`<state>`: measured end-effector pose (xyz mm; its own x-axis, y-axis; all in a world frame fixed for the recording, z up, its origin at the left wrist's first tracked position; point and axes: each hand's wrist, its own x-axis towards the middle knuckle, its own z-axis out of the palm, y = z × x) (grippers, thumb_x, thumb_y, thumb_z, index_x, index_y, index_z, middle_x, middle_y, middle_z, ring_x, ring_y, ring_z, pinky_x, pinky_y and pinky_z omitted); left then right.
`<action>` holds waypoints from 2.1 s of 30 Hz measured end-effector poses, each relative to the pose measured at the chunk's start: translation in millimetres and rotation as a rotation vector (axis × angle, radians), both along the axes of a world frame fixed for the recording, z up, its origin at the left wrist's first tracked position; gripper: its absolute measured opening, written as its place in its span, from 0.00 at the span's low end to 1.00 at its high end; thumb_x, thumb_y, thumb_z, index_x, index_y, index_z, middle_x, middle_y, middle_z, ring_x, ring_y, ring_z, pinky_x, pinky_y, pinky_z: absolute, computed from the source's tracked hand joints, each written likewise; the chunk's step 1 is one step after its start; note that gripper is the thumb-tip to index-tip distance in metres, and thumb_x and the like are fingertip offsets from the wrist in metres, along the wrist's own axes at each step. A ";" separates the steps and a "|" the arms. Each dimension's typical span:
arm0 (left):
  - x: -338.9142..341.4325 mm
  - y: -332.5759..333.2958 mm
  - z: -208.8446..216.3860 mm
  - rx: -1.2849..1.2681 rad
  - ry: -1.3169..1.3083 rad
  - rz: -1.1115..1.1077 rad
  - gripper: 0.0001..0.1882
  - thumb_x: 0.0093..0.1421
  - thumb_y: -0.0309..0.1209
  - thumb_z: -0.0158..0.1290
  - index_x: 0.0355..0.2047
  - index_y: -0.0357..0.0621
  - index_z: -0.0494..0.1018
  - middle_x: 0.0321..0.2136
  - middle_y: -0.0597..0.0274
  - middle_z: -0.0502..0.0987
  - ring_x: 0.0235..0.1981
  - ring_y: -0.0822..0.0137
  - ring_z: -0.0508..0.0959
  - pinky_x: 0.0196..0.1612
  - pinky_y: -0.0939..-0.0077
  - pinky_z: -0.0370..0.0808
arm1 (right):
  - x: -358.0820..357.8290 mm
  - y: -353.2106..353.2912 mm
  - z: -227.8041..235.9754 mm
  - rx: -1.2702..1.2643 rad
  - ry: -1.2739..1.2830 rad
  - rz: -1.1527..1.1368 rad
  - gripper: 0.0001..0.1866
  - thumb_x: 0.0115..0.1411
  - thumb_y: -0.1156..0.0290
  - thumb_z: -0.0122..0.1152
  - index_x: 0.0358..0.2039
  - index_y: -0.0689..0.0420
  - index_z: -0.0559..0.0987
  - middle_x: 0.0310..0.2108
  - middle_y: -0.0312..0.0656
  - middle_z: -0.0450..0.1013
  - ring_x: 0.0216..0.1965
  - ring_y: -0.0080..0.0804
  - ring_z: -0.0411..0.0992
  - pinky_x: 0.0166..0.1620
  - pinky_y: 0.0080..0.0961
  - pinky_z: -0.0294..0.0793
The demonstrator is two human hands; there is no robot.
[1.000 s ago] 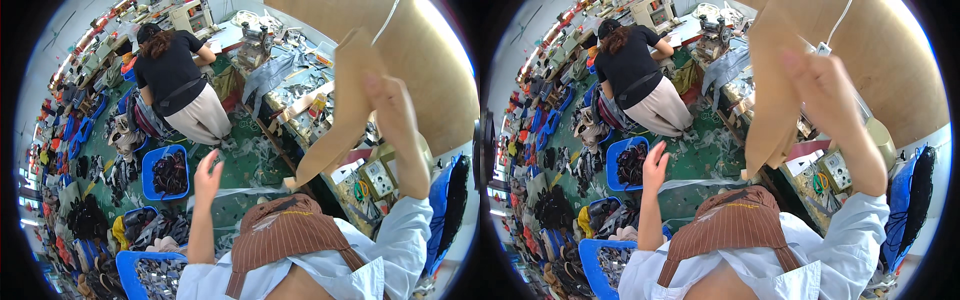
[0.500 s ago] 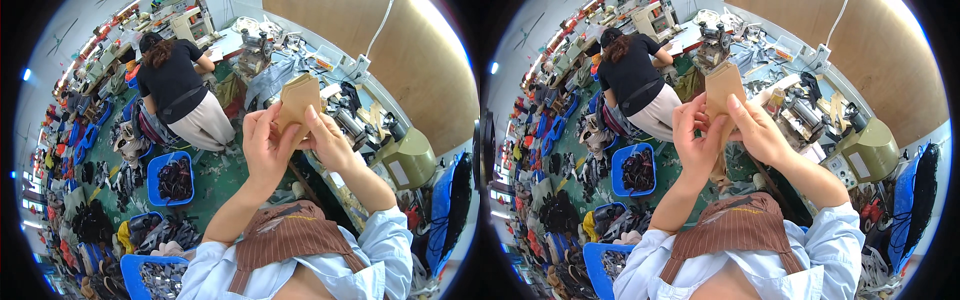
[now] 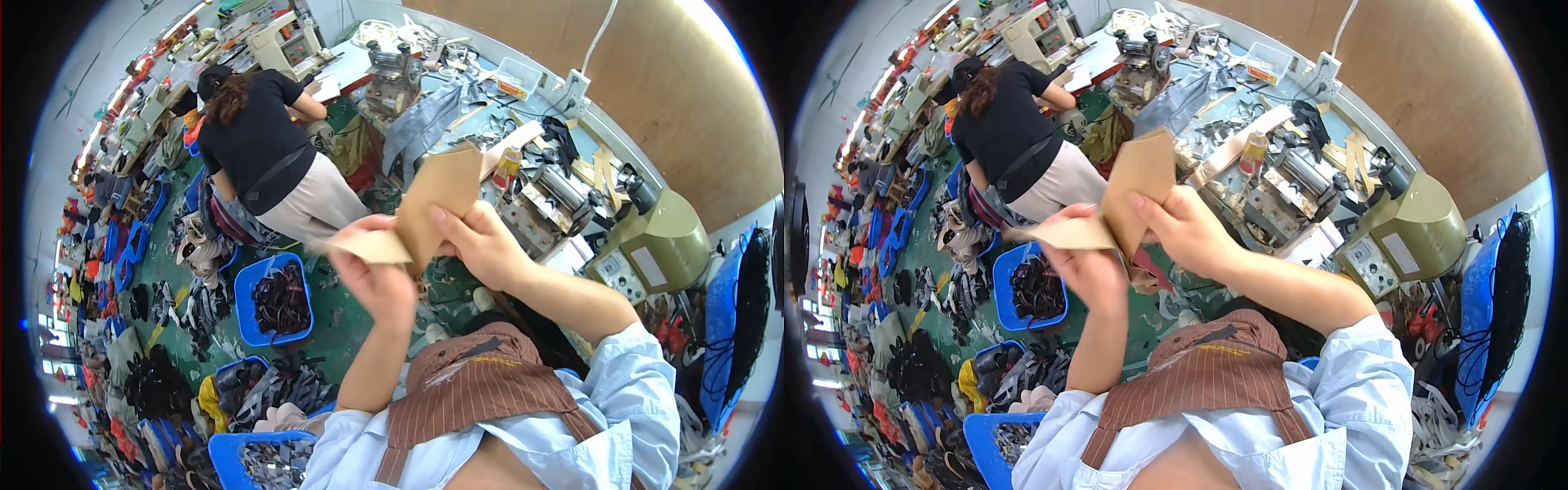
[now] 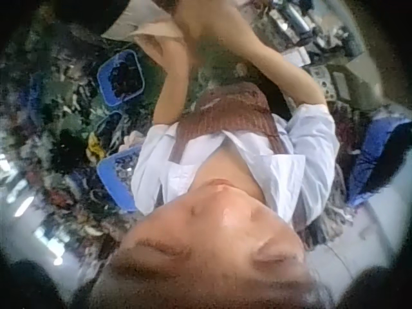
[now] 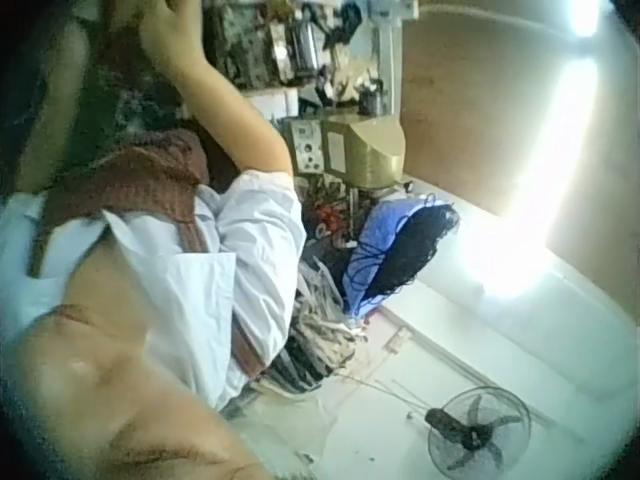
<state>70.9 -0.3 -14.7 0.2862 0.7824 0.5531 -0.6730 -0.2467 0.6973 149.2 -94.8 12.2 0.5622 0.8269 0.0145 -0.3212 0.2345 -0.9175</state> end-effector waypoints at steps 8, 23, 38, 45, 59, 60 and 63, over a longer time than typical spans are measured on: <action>-143.2 81.7 27.6 -0.025 -0.230 0.229 0.06 0.61 0.30 0.44 0.36 0.42 0.63 0.26 0.63 0.68 0.27 0.72 0.68 0.32 0.80 0.67 | 161.3 -17.2 2.1 -0.129 -0.068 -0.187 0.14 0.62 0.63 0.48 0.42 0.59 0.73 0.38 0.38 0.74 0.38 0.26 0.73 0.44 0.27 0.72; -285.2 21.2 58.2 -0.026 -0.040 0.455 0.11 0.63 0.35 0.43 0.33 0.39 0.65 0.18 0.68 0.61 0.15 0.77 0.59 0.16 0.86 0.57 | 521.2 -219.8 -211.9 -0.433 0.573 -0.725 0.21 0.65 0.62 0.36 0.51 0.63 0.63 0.51 0.48 0.64 0.53 0.39 0.64 0.57 0.33 0.60; -128.2 -58.2 70.9 -0.119 0.677 0.813 0.16 0.64 0.38 0.42 0.21 0.48 0.56 0.12 0.71 0.55 0.12 0.80 0.56 0.15 0.87 0.53 | 472.0 -127.0 -326.2 -0.684 -0.748 0.068 0.54 0.37 0.59 0.74 0.60 0.61 0.51 0.54 0.51 0.61 0.58 0.42 0.57 0.59 0.32 0.54; -90.6 -93.7 22.2 -0.241 0.775 0.727 0.11 0.64 0.39 0.42 0.29 0.46 0.63 0.11 0.73 0.58 0.09 0.80 0.59 0.11 0.87 0.55 | 454.8 -68.8 -379.1 -0.425 -0.872 0.096 0.43 0.27 0.58 0.76 0.47 0.58 0.70 0.42 0.46 0.71 0.45 0.37 0.70 0.49 0.29 0.67; -37.0 -38.9 -53.6 -0.214 0.813 0.187 0.08 0.59 0.32 0.49 0.31 0.40 0.68 0.25 0.70 0.70 0.26 0.79 0.68 0.26 0.85 0.67 | 395.4 -197.5 -69.0 -0.245 -0.464 -0.360 0.34 0.44 0.73 0.65 0.52 0.57 0.62 0.41 0.39 0.69 0.41 0.27 0.68 0.45 0.24 0.68; -33.5 -38.0 -56.2 -0.215 0.836 0.128 0.08 0.59 0.32 0.49 0.29 0.39 0.68 0.25 0.71 0.69 0.26 0.80 0.67 0.30 0.85 0.65 | 375.7 -206.4 -54.9 -0.248 -0.472 -0.381 0.33 0.45 0.69 0.64 0.53 0.58 0.62 0.42 0.39 0.68 0.41 0.27 0.68 0.45 0.23 0.68; -9.5 -35.3 -68.7 -0.228 0.856 0.013 0.07 0.60 0.29 0.47 0.28 0.39 0.68 0.24 0.72 0.68 0.25 0.82 0.65 0.29 0.88 0.63 | 306.9 -240.3 -48.7 -0.290 -0.221 -0.374 0.32 0.49 0.57 0.60 0.51 0.59 0.64 0.41 0.40 0.69 0.40 0.28 0.69 0.43 0.23 0.69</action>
<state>61.4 -35.7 -83.4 0.5206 0.8537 -0.0160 0.1040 -0.0448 0.9936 456.1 -335.0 -36.6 0.8296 0.5573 -0.0336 -0.0553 0.0221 -0.9982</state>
